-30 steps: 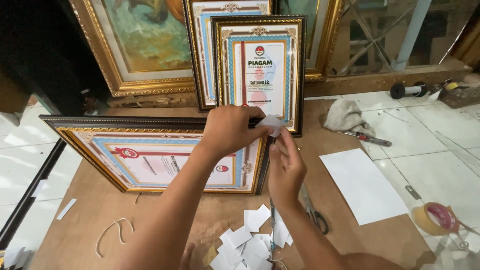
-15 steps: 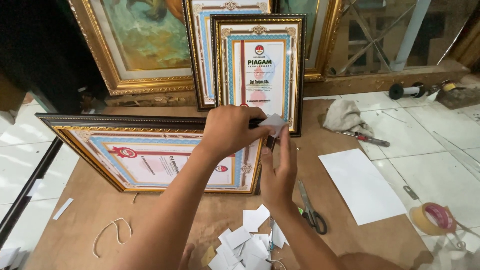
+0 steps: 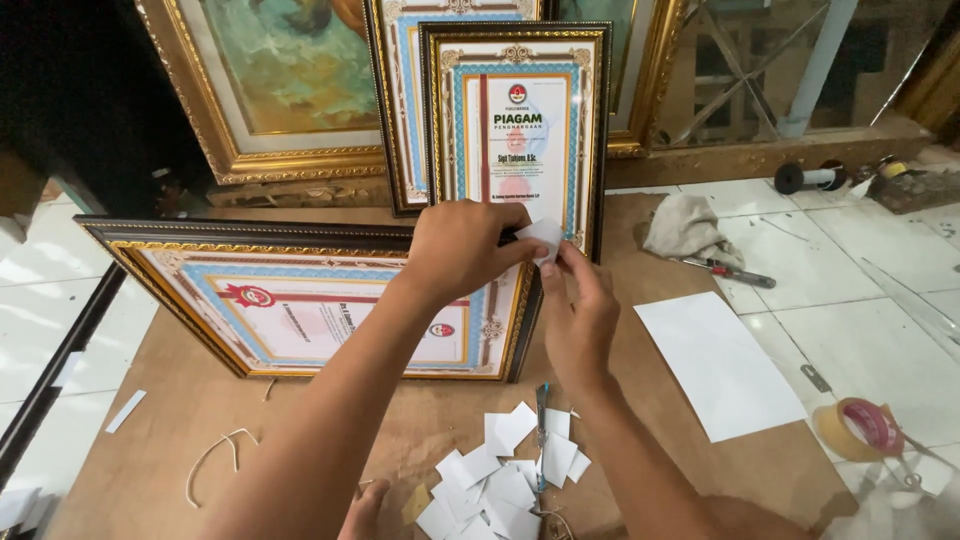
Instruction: The person sits on the floor and applies small white paper squares to the corners of a framed certificate. They repeatedly flip the frame to access different corners, using a small tool to press the squares into place. The task involves handling the frame and paper squares to secure them at the corners.
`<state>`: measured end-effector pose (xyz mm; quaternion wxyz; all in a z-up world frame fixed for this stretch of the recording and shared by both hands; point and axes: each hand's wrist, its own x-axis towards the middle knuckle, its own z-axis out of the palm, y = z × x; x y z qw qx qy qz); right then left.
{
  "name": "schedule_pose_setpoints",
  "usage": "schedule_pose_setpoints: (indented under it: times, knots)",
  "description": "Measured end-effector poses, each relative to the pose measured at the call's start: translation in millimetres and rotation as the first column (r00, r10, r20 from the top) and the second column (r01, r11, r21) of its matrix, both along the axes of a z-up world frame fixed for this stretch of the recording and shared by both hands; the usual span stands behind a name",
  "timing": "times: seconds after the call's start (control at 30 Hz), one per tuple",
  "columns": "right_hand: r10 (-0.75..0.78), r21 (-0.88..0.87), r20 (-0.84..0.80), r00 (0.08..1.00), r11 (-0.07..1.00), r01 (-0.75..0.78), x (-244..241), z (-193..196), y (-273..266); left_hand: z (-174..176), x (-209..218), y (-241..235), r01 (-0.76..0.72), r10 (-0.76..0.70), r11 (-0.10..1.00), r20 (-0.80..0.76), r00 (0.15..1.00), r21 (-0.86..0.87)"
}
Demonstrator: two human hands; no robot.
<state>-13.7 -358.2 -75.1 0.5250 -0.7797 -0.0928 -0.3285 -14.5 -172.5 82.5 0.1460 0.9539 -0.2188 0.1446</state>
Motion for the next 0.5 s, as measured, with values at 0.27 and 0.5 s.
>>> schedule_pose_setpoints:
  times: [0.27,0.5]
  knots:
    - [0.299,0.379,-0.191,0.935,0.901,-0.21,0.1,23.7,9.1,10.4,1.5,-7.9,0.021,-0.014,0.999,-0.148,0.989,0.043]
    - [0.241,0.122,-0.501,0.831,0.97,-0.208,16.8,-13.3,-21.9,8.0,-2.2,-6.4,0.009,0.006,0.995,-0.147,0.989,0.099]
